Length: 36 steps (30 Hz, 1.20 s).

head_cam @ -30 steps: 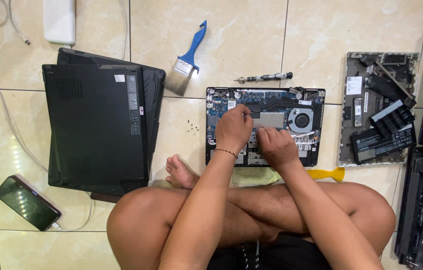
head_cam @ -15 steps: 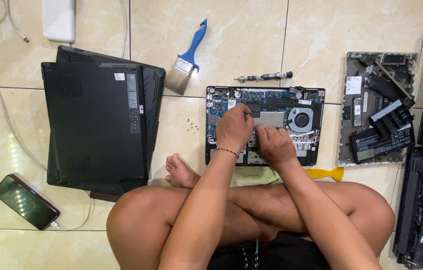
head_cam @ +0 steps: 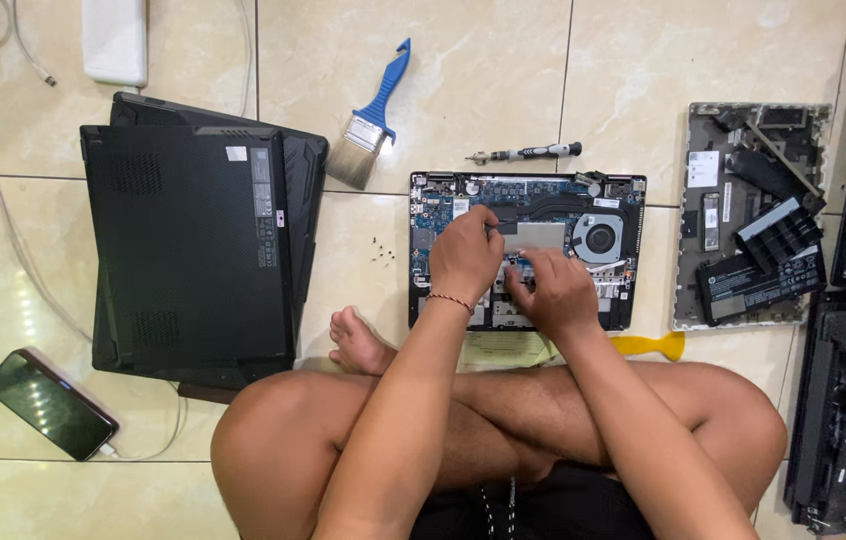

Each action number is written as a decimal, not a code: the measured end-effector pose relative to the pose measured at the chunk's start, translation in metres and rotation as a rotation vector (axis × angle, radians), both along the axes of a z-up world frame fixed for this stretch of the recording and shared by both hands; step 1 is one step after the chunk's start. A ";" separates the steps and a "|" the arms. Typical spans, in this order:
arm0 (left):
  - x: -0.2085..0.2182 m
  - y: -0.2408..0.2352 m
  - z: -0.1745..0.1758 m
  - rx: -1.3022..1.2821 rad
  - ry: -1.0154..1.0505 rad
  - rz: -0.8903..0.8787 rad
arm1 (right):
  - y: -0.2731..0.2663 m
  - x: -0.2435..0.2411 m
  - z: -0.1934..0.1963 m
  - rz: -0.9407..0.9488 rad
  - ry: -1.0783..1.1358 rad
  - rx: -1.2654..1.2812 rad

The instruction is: The person sits on the floor and works on a disassembled laptop. They use a screwdriver to remove screws from the motherboard area and then carefully detach the motherboard from the laptop chassis, lifting it out to expose the internal components.

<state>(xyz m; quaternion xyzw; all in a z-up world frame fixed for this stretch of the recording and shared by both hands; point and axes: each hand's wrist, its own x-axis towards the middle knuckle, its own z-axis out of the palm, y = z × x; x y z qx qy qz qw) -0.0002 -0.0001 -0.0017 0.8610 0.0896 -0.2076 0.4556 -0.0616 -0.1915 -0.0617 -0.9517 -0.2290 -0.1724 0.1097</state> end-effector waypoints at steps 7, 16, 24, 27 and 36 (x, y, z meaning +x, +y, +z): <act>0.001 0.000 -0.001 0.015 0.006 -0.008 | -0.005 0.001 -0.007 -0.050 0.131 0.068; 0.001 -0.001 0.001 0.025 0.007 -0.023 | 0.004 0.004 0.017 -0.036 0.225 0.059; -0.001 -0.001 -0.004 0.049 -0.016 -0.036 | 0.000 -0.001 0.013 0.011 0.252 0.060; -0.001 -0.003 -0.010 0.048 -0.031 -0.044 | -0.012 0.004 0.021 0.085 0.208 0.095; -0.021 -0.030 -0.065 0.209 -0.240 -0.399 | -0.079 0.015 0.037 -0.022 0.348 0.230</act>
